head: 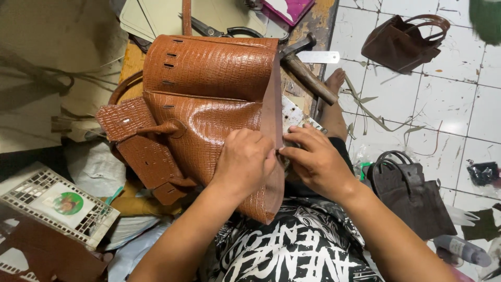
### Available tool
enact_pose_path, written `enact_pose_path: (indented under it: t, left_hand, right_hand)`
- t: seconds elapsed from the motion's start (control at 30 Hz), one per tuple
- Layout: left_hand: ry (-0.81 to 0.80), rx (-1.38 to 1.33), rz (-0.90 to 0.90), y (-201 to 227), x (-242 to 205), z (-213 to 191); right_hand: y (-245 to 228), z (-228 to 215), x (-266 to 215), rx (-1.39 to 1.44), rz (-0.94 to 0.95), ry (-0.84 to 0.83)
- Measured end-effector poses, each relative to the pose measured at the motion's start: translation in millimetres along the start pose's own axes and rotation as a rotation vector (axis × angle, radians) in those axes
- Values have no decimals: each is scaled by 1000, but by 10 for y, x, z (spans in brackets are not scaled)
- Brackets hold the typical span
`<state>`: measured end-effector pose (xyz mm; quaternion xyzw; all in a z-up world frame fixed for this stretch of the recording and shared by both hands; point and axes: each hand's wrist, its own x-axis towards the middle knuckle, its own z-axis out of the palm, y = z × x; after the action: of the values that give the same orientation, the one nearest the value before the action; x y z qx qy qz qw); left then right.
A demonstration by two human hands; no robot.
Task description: Assembling and trimming a leather handbag using scissors and a hammer
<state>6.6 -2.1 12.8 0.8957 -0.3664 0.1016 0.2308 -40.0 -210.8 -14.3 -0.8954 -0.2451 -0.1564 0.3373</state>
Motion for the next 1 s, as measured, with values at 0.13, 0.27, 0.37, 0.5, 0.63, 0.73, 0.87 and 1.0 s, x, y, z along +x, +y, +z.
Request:
enact_pose_path:
  t: [0.13, 0.27, 0.37, 0.5, 0.63, 0.73, 0.87, 1.0]
  left_hand:
    - [0, 4, 24, 0, 7, 22]
    - [-20, 51, -26, -6, -17, 142]
    - [-27, 84, -15, -33, -51, 174]
    - [-46, 100, -2, 28, -65, 104]
    - [-34, 101, 17, 27, -59, 82]
    - [-17, 112, 41, 28, -61, 69]
    - [0, 121, 77, 22, -68, 84]
    - [-4, 118, 98, 89, -32, 15]
  right_hand:
    - [-47, 31, 23, -75, 10, 13]
    - [-54, 23, 22, -45, 20, 34]
    - [-26, 46, 3, -7, 30, 49]
    - [-25, 41, 2, 55, 49, 64]
    - [-13, 47, -9, 67, 43, 75]
    - [-21, 26, -1, 64, 40, 72]
    - [14, 45, -13, 52, 25, 62]
    - [17, 37, -10, 37, 12, 59]
